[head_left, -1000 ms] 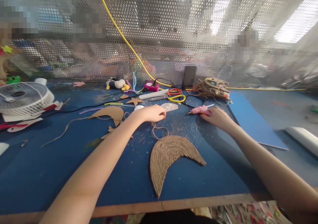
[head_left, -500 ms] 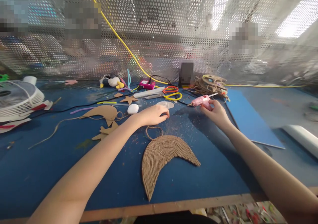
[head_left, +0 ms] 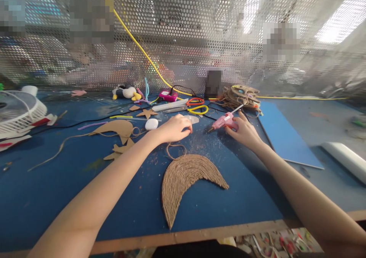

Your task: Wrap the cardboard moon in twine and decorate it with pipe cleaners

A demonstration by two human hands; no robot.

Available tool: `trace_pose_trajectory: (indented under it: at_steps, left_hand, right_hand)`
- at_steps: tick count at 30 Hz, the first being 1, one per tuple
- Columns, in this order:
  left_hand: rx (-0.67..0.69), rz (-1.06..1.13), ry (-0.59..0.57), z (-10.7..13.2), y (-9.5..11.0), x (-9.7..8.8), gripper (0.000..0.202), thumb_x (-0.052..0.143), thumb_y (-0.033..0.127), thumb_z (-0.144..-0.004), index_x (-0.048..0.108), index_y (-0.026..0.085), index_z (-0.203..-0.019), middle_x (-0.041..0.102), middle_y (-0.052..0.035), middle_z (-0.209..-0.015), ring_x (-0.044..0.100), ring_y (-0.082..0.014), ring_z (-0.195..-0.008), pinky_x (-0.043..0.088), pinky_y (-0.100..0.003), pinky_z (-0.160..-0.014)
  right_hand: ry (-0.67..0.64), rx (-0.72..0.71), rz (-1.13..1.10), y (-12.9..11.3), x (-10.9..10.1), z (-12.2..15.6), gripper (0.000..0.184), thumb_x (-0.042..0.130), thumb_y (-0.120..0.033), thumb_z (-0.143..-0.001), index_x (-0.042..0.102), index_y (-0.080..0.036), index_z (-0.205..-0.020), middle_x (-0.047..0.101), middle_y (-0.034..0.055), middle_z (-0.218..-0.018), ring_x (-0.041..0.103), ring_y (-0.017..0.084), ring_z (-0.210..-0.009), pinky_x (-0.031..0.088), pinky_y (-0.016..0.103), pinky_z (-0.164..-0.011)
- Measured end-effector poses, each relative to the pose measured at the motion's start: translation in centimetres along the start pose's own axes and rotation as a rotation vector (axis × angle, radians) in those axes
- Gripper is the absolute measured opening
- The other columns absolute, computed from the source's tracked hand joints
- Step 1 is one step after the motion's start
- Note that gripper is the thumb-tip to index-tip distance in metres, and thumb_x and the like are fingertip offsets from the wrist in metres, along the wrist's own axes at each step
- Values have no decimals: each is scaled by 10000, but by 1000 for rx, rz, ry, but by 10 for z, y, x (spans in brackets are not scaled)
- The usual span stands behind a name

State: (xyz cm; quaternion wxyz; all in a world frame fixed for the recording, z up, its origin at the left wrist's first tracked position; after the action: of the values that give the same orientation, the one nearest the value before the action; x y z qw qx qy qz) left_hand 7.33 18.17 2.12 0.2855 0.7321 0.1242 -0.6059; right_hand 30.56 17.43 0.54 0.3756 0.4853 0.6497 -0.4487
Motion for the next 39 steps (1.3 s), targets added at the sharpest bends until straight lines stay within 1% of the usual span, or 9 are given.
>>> trace_pose_trajectory:
  at_steps: [3,13,18,22,25,29,32,35,39]
  left_hand:
    - [-11,-15,19,0,-4,1,235,483,249,-925,712,196,-931,715,-63,-1061,547,-244,-1096,369,-383,-1012]
    - [37,-43,71,2,-5,-3,214,508,202,-902,722,200,-883,743,-49,-966,596,-232,-1007,400,-384,-981]
    - [-40,-60,234,-12,0,-15,323,410,182,-960,667,181,-1155,689,-59,-1227,566,-227,-1143,393,-390,-1031]
    - [-44,-124,284,-60,18,-17,426,359,151,-984,537,103,-1367,518,-119,-1471,476,-231,-1302,311,-377,-1120]
    - [-19,-144,241,-105,31,-14,468,360,138,-985,476,128,-1438,423,-116,-1548,433,-230,-1354,294,-378,-1128]
    - [-5,-133,114,-145,36,-1,330,560,275,-933,675,242,-1241,699,-74,-1242,587,-265,-1189,423,-376,-999]
    - [-51,-112,67,-156,27,5,191,629,323,-900,750,229,-1015,746,-63,-1042,655,-261,-1070,473,-372,-933]
    - [-163,-88,98,-160,8,-1,280,619,355,-933,659,170,-1139,668,-84,-1156,648,-235,-1036,530,-420,-901]
    - [-375,-77,253,-162,-20,-23,309,565,309,-970,593,161,-1239,613,-119,-1245,619,-243,-1084,531,-441,-912]
  right_hand:
    - [-23,44,86,-1,3,1,351,558,-498,-852,607,-189,-1011,395,236,-1512,675,369,-1036,538,442,-750]
    - [-61,-50,310,-9,-19,-3,365,516,-502,-876,658,-201,-1026,133,145,-1651,700,259,-739,479,387,-568]
    - [-84,-80,300,-1,-22,-5,364,553,-516,-852,669,-220,-1028,108,124,-1658,685,214,-676,487,378,-584]
    - [-95,-128,156,0,-14,-4,353,565,-499,-853,666,-194,-998,92,170,-1653,696,212,-704,520,392,-670]
    - [-105,-186,19,-5,-10,-1,317,571,-475,-859,663,-192,-970,140,179,-1642,713,239,-793,531,396,-725]
    - [-110,-271,-164,-11,-11,4,274,586,-434,-867,661,-177,-926,251,203,-1603,691,302,-987,527,409,-810]
    - [-144,-281,-260,-5,-8,4,307,582,-453,-873,661,-158,-902,302,223,-1577,686,316,-971,528,410,-776]
    - [-169,-292,-357,2,-7,2,326,592,-471,-868,664,-153,-868,365,210,-1545,669,322,-985,522,400,-760]
    - [-138,-344,-538,-2,-17,2,313,662,-472,-818,688,-181,-928,525,157,-1385,633,266,-950,502,353,-725]
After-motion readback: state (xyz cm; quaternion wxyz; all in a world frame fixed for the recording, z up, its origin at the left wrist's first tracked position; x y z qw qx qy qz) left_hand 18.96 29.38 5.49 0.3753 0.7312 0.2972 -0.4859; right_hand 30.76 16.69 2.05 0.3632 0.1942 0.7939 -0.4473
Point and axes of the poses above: each hand's wrist, its own z-axis away from the middle knuckle, its own x-axis out of the palm, y = z × x, the point moved 10 cm from there along -z, towards the middle knuckle
